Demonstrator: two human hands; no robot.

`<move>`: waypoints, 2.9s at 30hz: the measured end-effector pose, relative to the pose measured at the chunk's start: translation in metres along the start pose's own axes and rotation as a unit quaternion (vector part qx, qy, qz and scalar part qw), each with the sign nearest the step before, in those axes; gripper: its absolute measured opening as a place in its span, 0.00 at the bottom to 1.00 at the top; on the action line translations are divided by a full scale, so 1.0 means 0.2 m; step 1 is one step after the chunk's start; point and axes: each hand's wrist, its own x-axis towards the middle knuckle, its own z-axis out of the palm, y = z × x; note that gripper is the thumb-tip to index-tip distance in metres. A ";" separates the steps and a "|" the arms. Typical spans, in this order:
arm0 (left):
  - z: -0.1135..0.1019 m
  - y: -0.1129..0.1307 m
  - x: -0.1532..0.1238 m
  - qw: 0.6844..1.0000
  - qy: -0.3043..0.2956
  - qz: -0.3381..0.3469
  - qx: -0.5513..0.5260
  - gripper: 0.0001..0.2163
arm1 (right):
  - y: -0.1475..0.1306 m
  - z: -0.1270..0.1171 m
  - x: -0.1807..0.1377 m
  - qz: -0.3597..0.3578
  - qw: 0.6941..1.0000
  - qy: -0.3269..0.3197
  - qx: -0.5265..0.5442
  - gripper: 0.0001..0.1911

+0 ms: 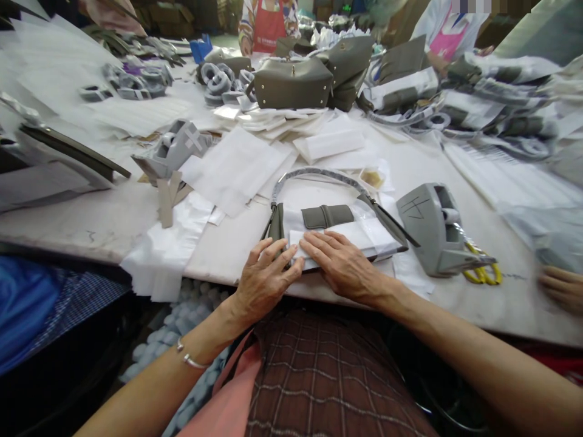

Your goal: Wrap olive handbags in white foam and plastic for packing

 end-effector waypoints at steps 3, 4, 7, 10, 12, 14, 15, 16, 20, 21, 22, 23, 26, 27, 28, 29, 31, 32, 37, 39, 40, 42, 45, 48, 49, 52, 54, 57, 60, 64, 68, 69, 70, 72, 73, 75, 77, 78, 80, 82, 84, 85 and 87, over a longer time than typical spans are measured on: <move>0.02 0.02 0.02 0.999 0.002 0.016 -0.039 0.10 | -0.04 0.08 -0.01 0.033 0.997 0.059 -0.028 0.25; 0.03 0.02 0.02 0.998 -0.001 0.018 -0.052 0.10 | -0.05 0.09 -0.01 0.041 0.997 0.066 -0.030 0.26; 0.04 0.02 0.03 0.998 -0.006 0.006 -0.065 0.13 | -0.04 0.06 0.00 0.043 0.998 0.043 0.000 0.25; 0.04 0.02 0.03 0.998 -0.011 -0.009 -0.062 0.17 | 0.00 -0.09 0.02 0.040 0.996 0.020 0.074 0.31; 0.04 0.02 0.02 0.998 -0.008 -0.010 -0.056 0.17 | 0.02 -0.19 0.03 0.075 0.992 0.064 0.083 0.37; 0.06 0.03 0.00 0.999 -0.004 -0.009 -0.050 0.17 | 0.04 -0.22 0.02 0.122 0.983 0.128 0.044 0.38; 0.07 0.03 0.00 0.999 -0.003 -0.009 -0.048 0.17 | 0.04 -0.20 0.01 0.128 0.981 0.146 0.019 0.38; 0.07 0.03 -0.01 0.999 -0.003 -0.009 -0.045 0.17 | 0.04 -0.16 -0.01 0.119 0.982 0.147 -0.003 0.37; 0.07 0.05 -0.02 1.000 -0.009 0.006 -0.018 0.17 | 0.04 0.03 -0.06 0.064 0.994 0.069 -0.045 0.30; 0.07 0.06 -0.02 1.000 -0.018 0.011 -0.004 0.18 | 0.04 0.06 -0.07 0.064 0.995 0.057 -0.049 0.28; 0.05 0.06 -0.02 0.999 -0.032 0.016 0.012 0.18 | 0.04 0.08 -0.07 0.067 0.995 0.052 -0.050 0.28; 0.04 0.07 -0.02 0.998 -0.047 0.022 0.031 0.19 | 0.04 0.08 -0.07 0.069 0.995 0.054 -0.051 0.27; 0.01 0.09 -0.01 0.991 -0.089 0.038 0.096 0.20 | 0.05 0.06 -0.07 0.066 0.995 0.061 -0.049 0.26; 0.00 0.09 0.00 0.987 -0.096 0.047 0.116 0.20 | 0.05 0.04 -0.07 0.065 0.995 0.062 -0.048 0.26; 0.00 0.10 0.01 0.984 -0.102 0.056 0.134 0.20 | 0.05 0.03 -0.07 0.063 0.995 0.062 -0.046 0.26; -0.01 0.10 0.02 0.981 -0.106 0.063 0.149 0.19 | 0.05 0.02 -0.07 0.061 0.995 0.063 -0.045 0.26; 0.00 0.10 0.05 0.977 -0.114 0.070 0.167 0.18 | 0.05 0.01 -0.07 0.057 0.995 0.065 -0.046 0.27; 0.00 0.10 0.06 0.976 -0.119 0.070 0.169 0.18 | 0.04 0.01 -0.07 0.056 0.995 0.067 -0.047 0.28; 0.00 0.04 0.11 0.984 -0.122 0.059 0.113 0.18 | -0.04 0.02 -0.07 0.068 0.992 0.087 -0.059 0.39; -0.02 0.01 0.15 0.989 -0.108 0.048 0.086 0.18 | -0.06 0.02 -0.06 0.080 0.989 0.102 -0.075 0.42; -0.04 0.00 0.17 0.991 -0.102 0.043 0.076 0.19 | -0.05 0.02 -0.04 0.087 0.986 0.113 -0.085 0.42; -0.07 -0.03 0.22 0.993 -0.095 0.033 0.067 0.20 | -0.04 0.00 -0.01 0.098 0.981 0.132 -0.103 0.39; -0.10 -0.03 0.25 0.992 -0.095 0.023 0.075 0.22 | 0.00 -0.03 0.05 0.101 0.980 0.130 -0.113 0.27; -0.09 -0.02 0.24 0.993 -0.068 0.034 0.089 0.23 | 0.01 -0.04 0.08 0.086 0.983 0.111 -0.121 0.16; -0.09 -0.02 0.22 0.993 -0.048 0.042 0.098 0.22 | 0.00 -0.04 0.09 0.080 0.983 0.108 -0.122 0.14; -0.05 -0.02 0.17 0.991 0.014 0.051 0.126 0.18 | -0.05 -0.03 0.11 0.069 0.985 0.103 -0.116 0.12; -0.03 -0.02 0.13 0.991 0.032 0.048 0.117 0.16 | -0.10 -0.04 0.12 0.077 0.987 0.090 -0.105 0.10; -0.01 -0.03 0.07 0.995 0.042 0.042 0.084 0.16 | -0.09 -0.12 0.11 0.082 0.994 0.073 -0.025 0.17; 0.00 -0.03 0.03 0.996 0.057 0.026 0.066 0.16 | 0.10 -0.23 0.08 0.133 0.980 0.131 0.067 0.22; 0.03 -0.02 0.01 0.996 0.081 0.005 0.047 0.15 | 0.56 -0.29 0.05 0.291 0.942 0.158 -0.048 0.22; 0.06 -0.01 0.00 0.994 0.098 0.001 0.038 0.14 | 0.94 -0.19 0.04 0.424 0.893 0.017 -0.147 0.30; 0.07 -0.01 0.00 0.994 0.099 0.000 0.035 0.14 | 1.00 -0.16 0.04 0.437 0.887 -0.022 -0.147 0.31; 0.07 -0.01 0.00 0.995 0.098 -0.002 0.032 0.14 | 1.04 -0.13 0.04 0.442 0.884 -0.055 -0.142 0.30; 0.07 -0.01 0.00 0.995 0.098 -0.002 0.028 0.14 | 1.08 -0.08 0.04 0.442 0.882 -0.100 -0.129 0.28; 0.07 -0.02 0.01 0.995 0.098 -0.001 0.028 0.14 | 1.08 -0.08 0.04 0.439 0.884 -0.106 -0.124 0.28; 0.07 -0.01 0.01 0.995 0.100 0.002 0.029 0.13 | 1.08 -0.10 0.02 0.433 0.889 -0.078 -0.123 0.27; 0.06 -0.01 0.02 0.994 0.103 0.004 0.029 0.13 | 1.05 -0.17 -0.03 0.426 0.895 -0.021 -0.132 0.24; 0.06 -0.01 0.02 0.994 0.105 0.004 0.028 0.13 | 1.03 -0.21 -0.07 0.420 0.897 0.007 -0.136 0.21; 0.06 -0.02 0.02 0.994 0.107 0.005 0.023 0.13 | 0.98 -0.30 -0.15 0.403 0.904 0.040 -0.141 0.12; 0.06 -0.02 0.01 0.994 0.106 0.007 0.019 0.13 | 0.91 -0.36 -0.23 0.377 0.913 0.031 -0.151 0.07; 0.06 -0.03 0.00 0.994 0.105 0.010 0.014 0.13 | 0.83 -0.37 -0.30 0.338 0.923 -0.008 -0.181 0.04; 0.07 -0.03 0.00 0.995 0.103 0.011 0.010 0.13 | 0.79 -0.36 -0.32 0.314 0.927 -0.032 -0.201 0.04; 0.07 -0.04 -0.01 0.995 0.102 0.014 0.005 0.14 | 0.73 -0.32 -0.35 0.270 0.930 -0.079 -0.236 0.05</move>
